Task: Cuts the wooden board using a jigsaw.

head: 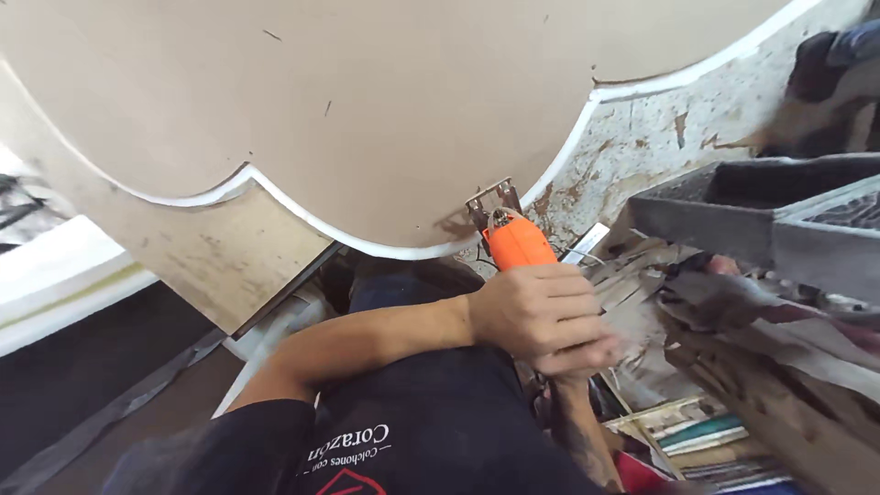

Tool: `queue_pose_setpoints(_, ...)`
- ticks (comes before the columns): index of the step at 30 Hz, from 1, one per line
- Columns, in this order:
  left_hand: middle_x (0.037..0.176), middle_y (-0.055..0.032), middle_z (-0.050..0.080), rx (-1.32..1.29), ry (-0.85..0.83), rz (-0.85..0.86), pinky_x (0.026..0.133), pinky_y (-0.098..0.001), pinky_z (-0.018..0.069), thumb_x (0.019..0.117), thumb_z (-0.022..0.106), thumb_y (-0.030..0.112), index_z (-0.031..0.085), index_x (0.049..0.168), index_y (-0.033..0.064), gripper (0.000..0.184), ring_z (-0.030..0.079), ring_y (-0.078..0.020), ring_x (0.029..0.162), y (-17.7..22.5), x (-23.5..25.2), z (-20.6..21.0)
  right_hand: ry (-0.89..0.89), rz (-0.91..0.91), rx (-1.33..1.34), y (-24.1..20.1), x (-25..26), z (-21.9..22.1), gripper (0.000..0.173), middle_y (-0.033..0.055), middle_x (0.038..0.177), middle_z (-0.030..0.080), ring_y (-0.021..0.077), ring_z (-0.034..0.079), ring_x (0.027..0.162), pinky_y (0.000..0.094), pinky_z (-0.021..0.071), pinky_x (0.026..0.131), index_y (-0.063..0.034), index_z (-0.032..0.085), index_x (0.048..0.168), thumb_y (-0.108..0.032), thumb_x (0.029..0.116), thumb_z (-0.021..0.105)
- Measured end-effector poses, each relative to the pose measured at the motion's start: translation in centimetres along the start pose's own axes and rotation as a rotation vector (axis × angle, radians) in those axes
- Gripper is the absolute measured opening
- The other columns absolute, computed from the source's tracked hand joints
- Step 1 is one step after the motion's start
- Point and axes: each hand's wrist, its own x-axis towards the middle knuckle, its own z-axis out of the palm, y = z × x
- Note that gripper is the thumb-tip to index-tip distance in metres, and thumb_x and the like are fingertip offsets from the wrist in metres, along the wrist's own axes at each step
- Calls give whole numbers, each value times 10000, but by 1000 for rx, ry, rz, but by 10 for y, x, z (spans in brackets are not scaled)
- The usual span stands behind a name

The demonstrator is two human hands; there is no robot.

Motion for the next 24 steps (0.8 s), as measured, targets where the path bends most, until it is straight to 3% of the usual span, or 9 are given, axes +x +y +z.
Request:
queue_pose_setpoints(5, 1042, -196, 734, -239, 242, -556, 977, -465, 580, 997, 614, 207, 685, 934, -44, 269, 705, -292, 1077, 59, 3, -86, -81, -253, -67, -24, 41, -15, 401, 91, 738, 693, 170, 649, 651, 331, 526, 609, -65, 755, 1051, -422, 868, 768)
queue_pose_setpoints(9, 1262, -115, 637, -692, 229, -1378, 909, -441, 608, 1047, 555, 430, 496, 1401, 25, 541, 670, -227, 1111, 61, 8, -148, -119, -643, -341, -55, 81, -16, 447, 124, 781, 659, 277, 632, 694, 413, 516, 652, -99, 709, 1213, -458, 951, 658)
queue_pose_setpoints(11, 1196, -97, 698, -954, 162, -1483, 921, -431, 596, 1046, 525, 485, 575, 1348, 54, 529, 695, -211, 1079, 59, 19, -166, -149, -820, -362, -75, 97, -7, 397, 151, 778, 651, 315, 630, 675, 446, 522, 639, -58, 677, 1251, -357, 995, 621)
queue_pose_setpoints(15, 1029, -160, 743, -933, 366, -1414, 870, -414, 631, 909, 778, 140, 609, 1223, -51, 404, 744, -240, 935, 68, 15, -182, -175, -990, -270, -111, 119, 17, 364, 119, 881, 715, 307, 677, 828, 473, 531, 825, -125, 707, 1239, -304, 922, 723)
queue_pose_setpoints(18, 1060, -153, 738, -749, 485, -1295, 863, -405, 636, 841, 814, 56, 596, 1244, -47, 470, 741, -233, 950, 69, -2, -205, -231, -747, -38, -118, 109, 14, 411, 54, 1175, 676, 265, 581, 1187, 476, 398, 1099, -211, 733, 1163, -401, 815, 839)
queue_pose_setpoints(20, 1088, -115, 741, -504, 538, -1199, 887, -373, 637, 779, 877, 100, 611, 1264, -19, 566, 737, -189, 983, 67, -11, -226, -251, -437, 190, -107, 87, 16, 132, -55, 946, 669, 59, 649, 937, 250, 545, 850, -173, 693, 933, -304, 951, 688)
queue_pose_setpoints(21, 1097, -82, 743, -374, 554, -1161, 902, -346, 628, 754, 906, 168, 622, 1281, 6, 620, 729, -149, 997, 67, -15, -237, -364, -213, 376, -101, 75, 29, 252, -86, 790, 673, 11, 659, 733, 202, 568, 657, -184, 686, 857, -338, 1036, 597)
queue_pose_setpoints(22, 1103, -59, 743, -286, 578, -1129, 914, -327, 617, 739, 919, 222, 627, 1293, 23, 657, 720, -120, 1007, 68, -18, -246, -578, 35, 622, -96, 67, 50, 368, -67, 742, 693, 56, 665, 658, 254, 579, 596, -204, 724, 864, -457, 1056, 538)
queue_pose_setpoints(24, 1092, -79, 743, -332, 666, -1043, 915, -333, 620, 742, 919, 191, 631, 1279, -3, 640, 723, -136, 1005, 65, -25, -260, -922, 318, 1011, -98, 54, 109, 585, 36, 1004, 751, 192, 717, 911, 415, 617, 797, -171, 724, 1155, -691, 938, 569)
